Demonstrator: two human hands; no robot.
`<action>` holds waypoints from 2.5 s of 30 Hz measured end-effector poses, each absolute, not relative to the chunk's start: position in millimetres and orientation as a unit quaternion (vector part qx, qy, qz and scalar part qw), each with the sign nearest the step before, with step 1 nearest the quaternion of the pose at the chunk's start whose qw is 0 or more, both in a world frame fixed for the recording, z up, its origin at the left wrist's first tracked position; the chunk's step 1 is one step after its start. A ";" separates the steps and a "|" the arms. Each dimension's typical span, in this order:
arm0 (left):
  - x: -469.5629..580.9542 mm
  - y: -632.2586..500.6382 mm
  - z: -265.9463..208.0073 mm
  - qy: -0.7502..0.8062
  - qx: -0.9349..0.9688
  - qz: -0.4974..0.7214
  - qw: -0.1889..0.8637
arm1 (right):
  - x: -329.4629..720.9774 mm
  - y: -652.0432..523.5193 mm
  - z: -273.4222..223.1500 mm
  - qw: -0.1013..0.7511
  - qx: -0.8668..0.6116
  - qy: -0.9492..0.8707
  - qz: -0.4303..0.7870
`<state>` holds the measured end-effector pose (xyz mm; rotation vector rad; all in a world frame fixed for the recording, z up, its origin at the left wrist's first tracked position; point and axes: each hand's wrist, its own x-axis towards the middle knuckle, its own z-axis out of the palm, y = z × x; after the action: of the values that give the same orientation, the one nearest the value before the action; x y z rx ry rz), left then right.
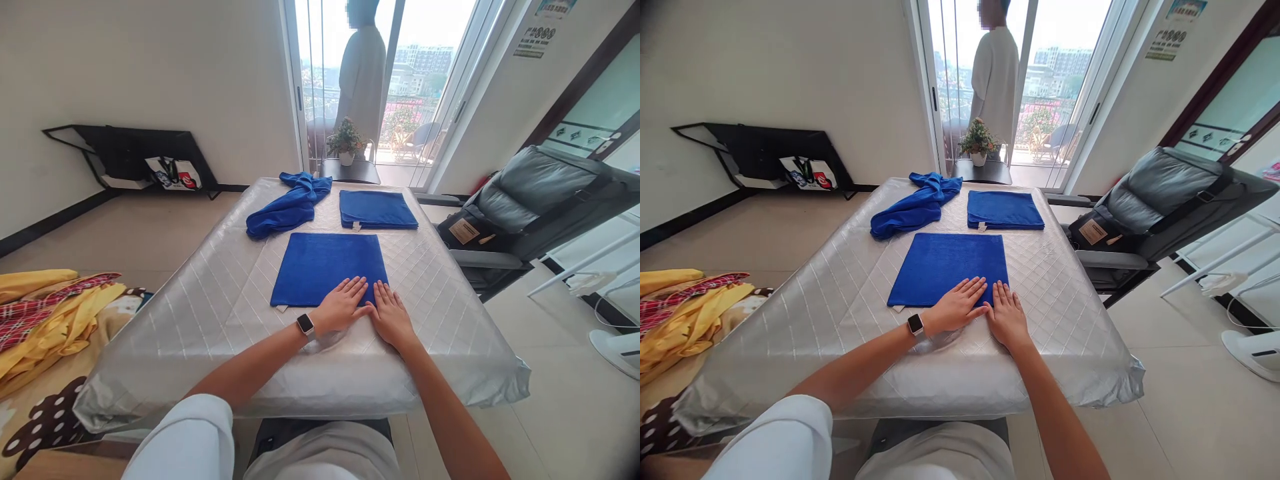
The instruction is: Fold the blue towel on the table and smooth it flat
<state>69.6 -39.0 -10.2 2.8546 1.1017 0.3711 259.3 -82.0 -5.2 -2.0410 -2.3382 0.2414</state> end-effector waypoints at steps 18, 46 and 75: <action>-79.3 -66.6 -29.4 0.542 0.836 0.069 0.054 | 257.2 -82.9 1.4 0.006 -0.670 -0.736 0.098; -70.7 -84.0 0.8 0.484 0.841 0.243 0.008 | 243.3 27.4 23.6 0.006 -0.674 -0.736 0.061; 104.7 28.6 3.4 0.387 0.908 0.144 0.068 | 250.9 23.4 1.9 0.020 -0.667 -0.742 0.063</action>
<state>104.7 28.6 3.4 2.7360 1.1643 0.4334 250.9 23.4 1.9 -2.0693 -2.3011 0.1954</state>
